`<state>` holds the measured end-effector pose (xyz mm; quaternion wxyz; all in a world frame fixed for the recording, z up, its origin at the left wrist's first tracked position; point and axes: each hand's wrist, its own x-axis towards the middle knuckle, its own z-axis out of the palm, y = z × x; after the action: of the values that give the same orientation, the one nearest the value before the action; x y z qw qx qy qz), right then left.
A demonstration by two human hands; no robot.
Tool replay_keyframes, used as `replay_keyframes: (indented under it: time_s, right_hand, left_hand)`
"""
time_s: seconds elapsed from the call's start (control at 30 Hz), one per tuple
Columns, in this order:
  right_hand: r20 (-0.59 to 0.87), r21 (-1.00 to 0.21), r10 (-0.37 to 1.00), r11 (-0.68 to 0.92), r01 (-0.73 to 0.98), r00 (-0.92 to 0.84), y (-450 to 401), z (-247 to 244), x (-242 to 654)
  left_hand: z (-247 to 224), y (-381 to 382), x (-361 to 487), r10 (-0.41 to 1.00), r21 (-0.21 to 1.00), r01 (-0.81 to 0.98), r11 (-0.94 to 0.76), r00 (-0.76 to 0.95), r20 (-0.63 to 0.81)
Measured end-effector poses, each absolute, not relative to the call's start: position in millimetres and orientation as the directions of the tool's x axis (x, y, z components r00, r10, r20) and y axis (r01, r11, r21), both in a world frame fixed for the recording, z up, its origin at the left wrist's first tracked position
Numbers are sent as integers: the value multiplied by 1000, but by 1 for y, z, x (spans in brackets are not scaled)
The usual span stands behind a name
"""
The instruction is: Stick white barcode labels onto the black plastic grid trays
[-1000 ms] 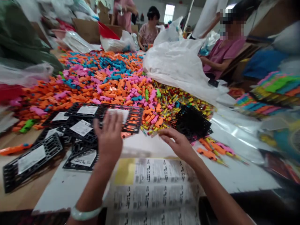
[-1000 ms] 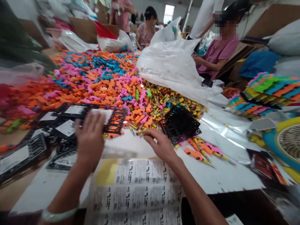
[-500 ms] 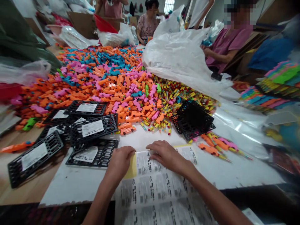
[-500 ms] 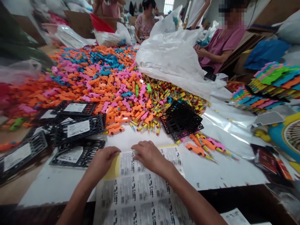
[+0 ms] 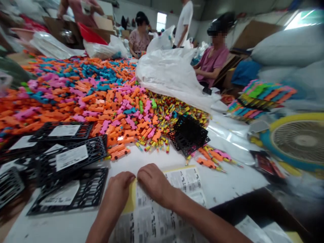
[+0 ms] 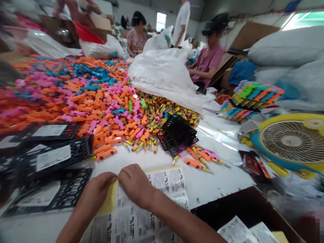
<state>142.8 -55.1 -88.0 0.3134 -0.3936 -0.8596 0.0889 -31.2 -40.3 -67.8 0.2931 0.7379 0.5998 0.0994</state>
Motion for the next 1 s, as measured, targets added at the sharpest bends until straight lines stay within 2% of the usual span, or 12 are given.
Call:
replay_keyframes:
  time_s: [0.07,0.17,0.23,0.3,0.37,0.43,0.53,0.6,0.7,0.8,0.9,1.0]
  right_hand:
    - [539,-439,671,739,510,-508,-60,-81,146]
    - [608,-623,695,717,312,-384,-69,-62,157]
    - [570,-780,805,593,201,-165,-68,-48,173]
    - [447,-893,886,434,120,121,-59,-37,200]
    - [315,-948,872,308,80,376,-45,-32,235]
    - [257,-960,800,277,47,542,-31,-32,271]
    - [236,-933,712,356,-50,661,-21,-36,312]
    - [227,-922,679,381,-71,698,-21,-38,327]
    - [243,-936,638,352,4,730,-30,-41,339]
    - [260,-947,608,314,74,750,-42,-46,351]
    - [217,-964,613,258,67,760,-50,-54,363]
    - [161,-975,626,220,25,763,-52,-62,371]
  left_hand:
    - [-72,-33,-34,937,497,856,-143,279,-210]
    - [-79,-25,-39,935,337,922,-190,275,-226]
    - [-85,-22,-45,939,223,954,-198,250,-237]
    - [-89,-19,-51,956,120,969,-215,234,-178]
    - [-91,-14,-52,965,43,965,-259,261,-29]
    - [-86,-5,-38,937,-10,947,-321,320,138]
    - [-68,18,21,848,-33,878,-478,471,244]
    - [-53,39,77,764,-7,783,-622,609,213]
    - [-36,78,160,638,47,638,-769,759,131]
    - [-31,117,214,545,60,544,-837,839,0]
    - [-34,144,237,488,80,501,-862,862,-134]
    - [-38,159,239,465,118,473,-873,880,-94]
